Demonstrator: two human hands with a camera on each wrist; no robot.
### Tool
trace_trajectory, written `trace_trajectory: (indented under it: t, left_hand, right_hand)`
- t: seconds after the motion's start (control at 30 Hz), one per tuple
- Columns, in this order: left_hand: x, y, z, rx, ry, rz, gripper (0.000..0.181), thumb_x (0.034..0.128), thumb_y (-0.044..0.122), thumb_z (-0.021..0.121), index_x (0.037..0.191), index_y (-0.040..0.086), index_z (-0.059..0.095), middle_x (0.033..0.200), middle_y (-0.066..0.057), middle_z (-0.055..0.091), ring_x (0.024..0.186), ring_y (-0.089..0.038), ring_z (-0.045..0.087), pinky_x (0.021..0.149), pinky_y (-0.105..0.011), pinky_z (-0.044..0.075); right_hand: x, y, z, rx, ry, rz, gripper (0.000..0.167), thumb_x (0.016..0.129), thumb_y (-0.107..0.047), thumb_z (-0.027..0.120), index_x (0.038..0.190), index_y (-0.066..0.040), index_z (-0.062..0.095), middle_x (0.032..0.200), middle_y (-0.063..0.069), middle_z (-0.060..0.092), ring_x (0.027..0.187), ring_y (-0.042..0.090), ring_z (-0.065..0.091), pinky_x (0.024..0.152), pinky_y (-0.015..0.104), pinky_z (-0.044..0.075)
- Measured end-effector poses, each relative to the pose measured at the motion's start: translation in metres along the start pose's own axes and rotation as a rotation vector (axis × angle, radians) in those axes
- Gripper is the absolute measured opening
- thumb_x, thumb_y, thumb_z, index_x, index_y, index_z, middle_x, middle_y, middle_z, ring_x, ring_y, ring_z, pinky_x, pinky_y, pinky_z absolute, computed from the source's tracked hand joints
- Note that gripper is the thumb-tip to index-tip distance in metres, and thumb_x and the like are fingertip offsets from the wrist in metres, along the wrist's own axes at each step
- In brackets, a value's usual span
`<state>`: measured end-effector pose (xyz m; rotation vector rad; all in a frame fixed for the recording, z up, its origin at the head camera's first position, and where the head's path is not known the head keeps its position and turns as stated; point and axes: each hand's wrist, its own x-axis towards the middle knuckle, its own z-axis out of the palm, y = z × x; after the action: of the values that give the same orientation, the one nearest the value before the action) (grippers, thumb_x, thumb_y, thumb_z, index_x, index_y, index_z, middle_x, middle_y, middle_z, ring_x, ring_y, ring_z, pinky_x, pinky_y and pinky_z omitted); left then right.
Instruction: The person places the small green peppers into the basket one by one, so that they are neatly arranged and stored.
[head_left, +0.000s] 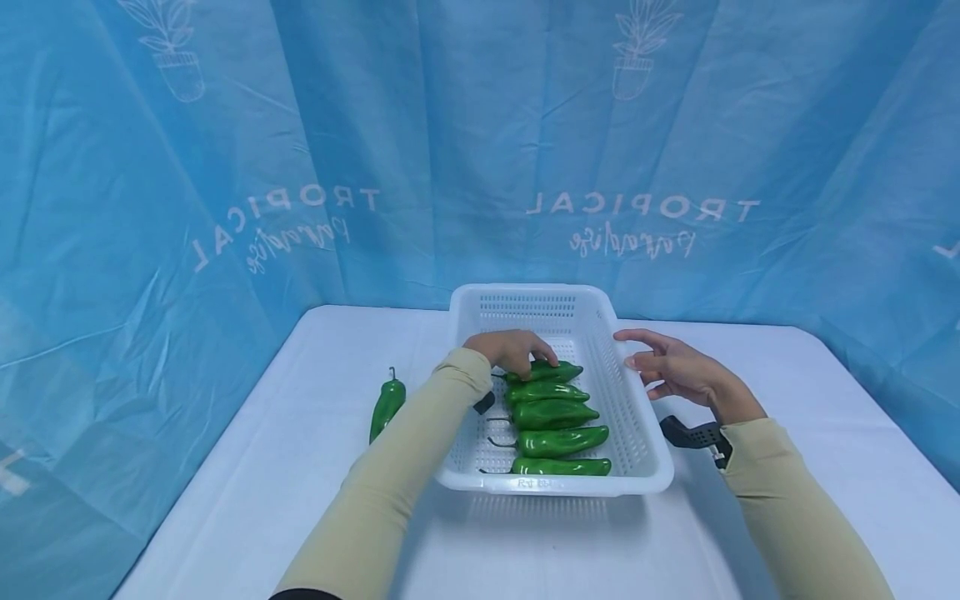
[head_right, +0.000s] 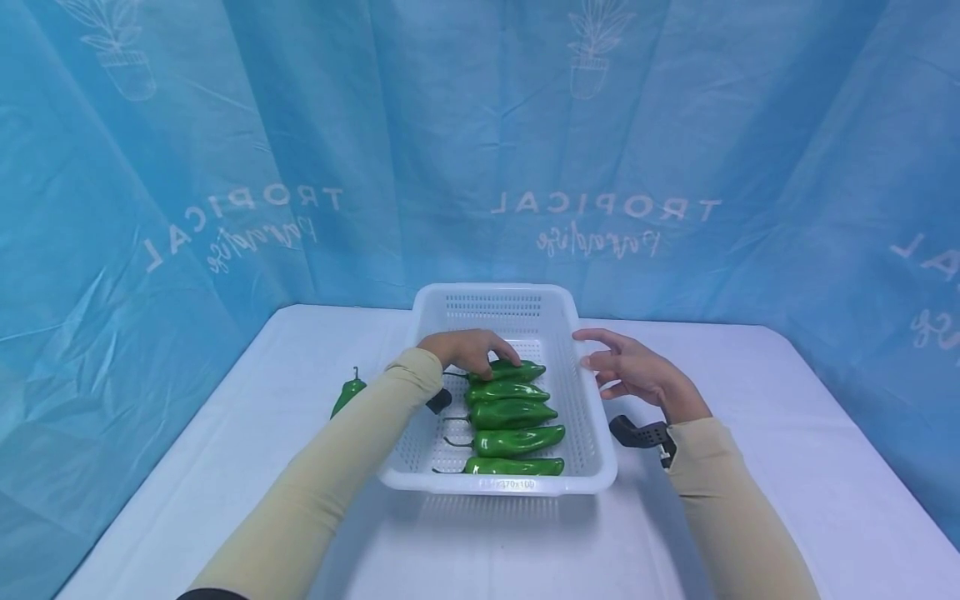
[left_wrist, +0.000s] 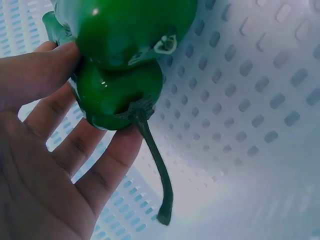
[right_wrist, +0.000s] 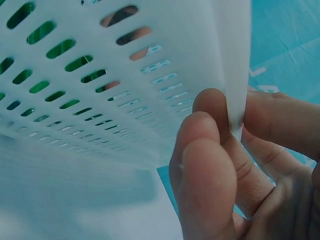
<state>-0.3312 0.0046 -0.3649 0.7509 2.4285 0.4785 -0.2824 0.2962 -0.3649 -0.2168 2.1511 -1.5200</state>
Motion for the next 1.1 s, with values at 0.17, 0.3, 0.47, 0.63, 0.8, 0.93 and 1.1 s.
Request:
trace_trajectory:
  t: [0.17, 0.3, 0.47, 0.63, 0.8, 0.93, 1.1]
  left_hand:
    - [0.0002, 0.0016, 0.0003, -0.001, -0.007, 0.009, 0.062, 0.087, -0.006, 0.06, 0.138, 0.028, 0.059, 0.148, -0.007, 0.053, 0.14, -0.024, 0.046, 0.106, -0.034, 0.047]
    - [-0.0003, 0.0031, 0.0005, 0.003, -0.008, -0.004, 0.062, 0.088, -0.005, 0.06, 0.139, 0.029, 0.059, 0.149, -0.006, 0.052, 0.142, -0.024, 0.044, 0.108, -0.036, 0.045]
    - [0.0, 0.0036, 0.0012, 0.045, 0.0, 0.018, 0.062, 0.0879, -0.005, 0.06, 0.14, 0.029, 0.058, 0.149, -0.006, 0.052, 0.141, -0.024, 0.045, 0.102, -0.032, 0.047]
    - [0.0008, 0.004, 0.0016, 0.09, 0.004, 0.034, 0.061, 0.0896, -0.003, 0.059, 0.142, 0.029, 0.056, 0.15, -0.006, 0.052, 0.141, -0.024, 0.045, 0.099, -0.031, 0.046]
    - [-0.0002, 0.0072, 0.002, 0.1, -0.002, 0.041, 0.06, 0.0916, -0.001, 0.059, 0.143, 0.03, 0.055, 0.151, -0.004, 0.05, 0.143, -0.023, 0.043, 0.101, -0.032, 0.046]
    - [-0.0007, 0.0081, 0.0018, 0.105, -0.01, 0.061, 0.06, 0.0918, -0.003, 0.058, 0.143, 0.028, 0.054, 0.152, -0.005, 0.05, 0.144, -0.024, 0.043, 0.097, -0.031, 0.046]
    - [-0.0007, 0.0074, 0.002, 0.101, -0.001, 0.063, 0.061, 0.0905, -0.003, 0.058, 0.143, 0.028, 0.055, 0.151, -0.006, 0.051, 0.142, -0.023, 0.045, 0.094, -0.029, 0.046]
  right_hand:
    - [-0.0007, -0.0007, -0.0001, -0.001, -0.006, -0.001, 0.068, 0.097, -0.023, 0.062, 0.154, -0.014, 0.026, 0.108, -0.007, 0.068, 0.085, 0.017, 0.072, 0.068, 0.034, 0.06]
    - [-0.0007, -0.0004, 0.0, 0.01, -0.012, -0.005, 0.067, 0.097, -0.022, 0.062, 0.154, -0.014, 0.027, 0.109, -0.006, 0.068, 0.085, 0.017, 0.072, 0.067, 0.033, 0.06]
    - [-0.0007, 0.0, 0.0003, 0.017, -0.013, -0.007, 0.067, 0.097, -0.021, 0.062, 0.154, -0.014, 0.027, 0.109, -0.006, 0.068, 0.085, 0.018, 0.072, 0.067, 0.033, 0.06]
    - [-0.0009, -0.0007, 0.0011, 0.007, -0.008, -0.011, 0.067, 0.097, -0.022, 0.062, 0.154, -0.013, 0.026, 0.108, -0.006, 0.068, 0.085, 0.018, 0.072, 0.067, 0.033, 0.06]
    - [-0.0017, -0.0016, 0.0013, 0.001, -0.005, -0.009, 0.069, 0.097, -0.023, 0.063, 0.155, -0.013, 0.026, 0.108, -0.006, 0.068, 0.085, 0.018, 0.072, 0.067, 0.034, 0.06]
    - [-0.0019, -0.0016, 0.0012, 0.001, -0.006, -0.008, 0.07, 0.097, -0.022, 0.063, 0.155, -0.013, 0.025, 0.108, -0.006, 0.068, 0.084, 0.017, 0.071, 0.067, 0.034, 0.06]
    - [-0.0014, -0.0009, 0.001, -0.002, -0.005, -0.01, 0.067, 0.098, -0.022, 0.062, 0.154, -0.014, 0.027, 0.107, -0.008, 0.069, 0.085, 0.017, 0.072, 0.068, 0.034, 0.06]
